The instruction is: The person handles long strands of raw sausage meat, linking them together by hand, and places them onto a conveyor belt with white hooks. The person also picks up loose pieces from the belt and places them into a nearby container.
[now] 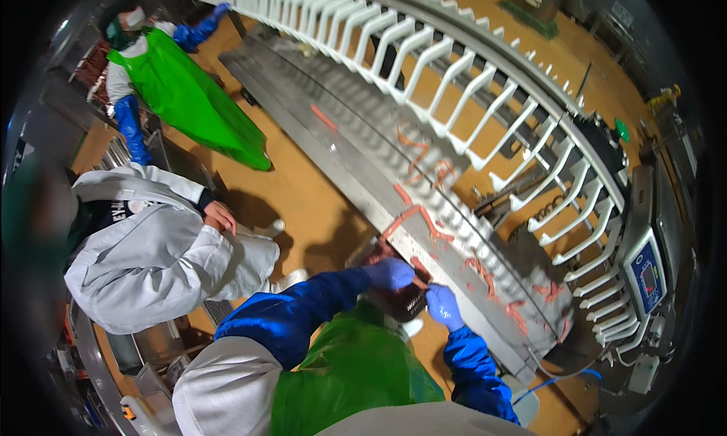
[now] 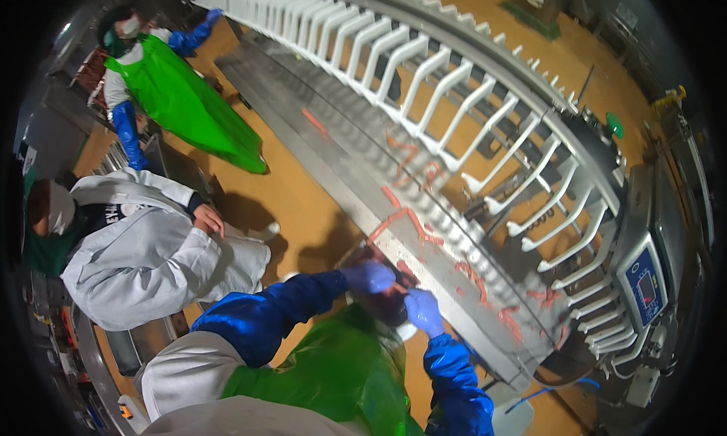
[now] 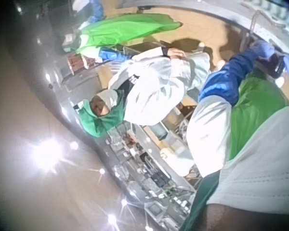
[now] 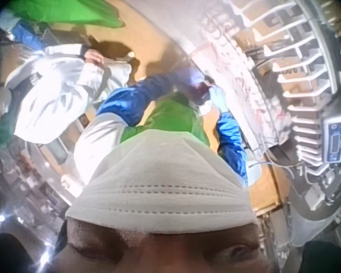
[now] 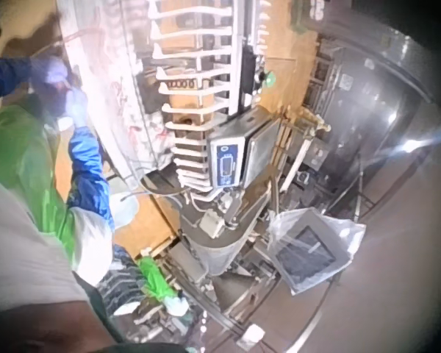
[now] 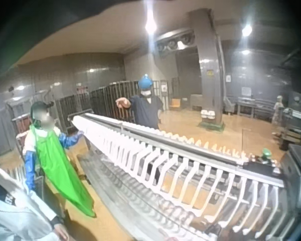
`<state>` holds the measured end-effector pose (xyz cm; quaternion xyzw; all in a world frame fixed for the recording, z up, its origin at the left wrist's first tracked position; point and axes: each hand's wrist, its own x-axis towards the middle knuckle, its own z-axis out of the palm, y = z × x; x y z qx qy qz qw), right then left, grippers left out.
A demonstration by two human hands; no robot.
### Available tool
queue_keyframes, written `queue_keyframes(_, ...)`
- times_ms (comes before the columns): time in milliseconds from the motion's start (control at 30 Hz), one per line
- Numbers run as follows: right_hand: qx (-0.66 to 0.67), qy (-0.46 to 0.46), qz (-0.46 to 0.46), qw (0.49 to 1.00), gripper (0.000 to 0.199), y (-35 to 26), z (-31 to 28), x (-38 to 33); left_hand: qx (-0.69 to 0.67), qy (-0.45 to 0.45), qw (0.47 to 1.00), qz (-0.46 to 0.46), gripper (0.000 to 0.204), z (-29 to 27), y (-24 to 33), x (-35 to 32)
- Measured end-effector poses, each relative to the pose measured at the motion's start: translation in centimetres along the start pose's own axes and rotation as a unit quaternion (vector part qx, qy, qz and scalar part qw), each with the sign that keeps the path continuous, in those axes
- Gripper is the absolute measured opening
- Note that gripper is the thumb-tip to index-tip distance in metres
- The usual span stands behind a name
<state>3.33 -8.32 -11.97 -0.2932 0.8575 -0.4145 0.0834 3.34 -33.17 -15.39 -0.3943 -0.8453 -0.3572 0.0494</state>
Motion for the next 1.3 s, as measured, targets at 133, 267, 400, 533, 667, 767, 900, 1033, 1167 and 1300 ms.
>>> queue_keyframes(133,-0.306,-0.092,-0.084,0.944,0.015,3.6,-2.2,0.7,-0.012,0.125,0.992,0.015,0.013,3.0,-2.9,-3.5)
queue_keyframes(267,0.169,-0.014,0.07,0.983,0.024,-0.1,-6.6,8.5,-0.175,0.055,0.95,-0.253,0.023,6.6,-1.9,-6.6)
queue_keyframes(400,0.409,0.017,0.059,0.911,0.03,4.4,-4.8,20.7,-0.212,-0.022,0.904,-0.371,0.035,5.8,0.7,-8.0)
queue_keyframes(533,0.063,0.093,0.336,0.935,0.059,14.5,1.9,27.3,-0.229,-0.085,0.862,-0.443,0.037,4.2,2.4,-9.1)
queue_keyframes(667,-0.171,-0.07,0.218,0.958,0.051,16.0,8.4,23.6,-0.193,-0.051,0.85,-0.487,0.041,4.2,1.9,-11.0)
queue_keyframes(767,-0.302,-0.112,0.232,0.918,0.036,15.4,12.0,20.3,-0.317,-0.041,0.811,-0.491,0.037,3.3,1.8,-11.7)
queue_keyframes(900,-0.255,-0.094,0.312,0.91,0.038,18.0,12.7,17.0,-0.187,-0.088,0.867,-0.453,0.039,2.1,1.1,-11.0)
queue_keyframes(1033,-0.248,-0.101,0.301,0.915,0.045,18.0,11.3,17.3,-0.143,-0.07,0.899,-0.408,0.035,0.7,0.4,-8.5)
queue_keyframes(1167,-0.27,-0.163,0.255,0.914,0.044,17.0,8.8,15.3,-0.147,-0.058,0.908,-0.388,0.029,-1.6,0.0,-5.4)
queue_keyframes(1300,-0.271,-0.148,0.181,0.934,0.044,19.6,7.5,12.0,-0.191,-0.071,0.889,-0.411,0.03,-1.6,1.3,-3.4)
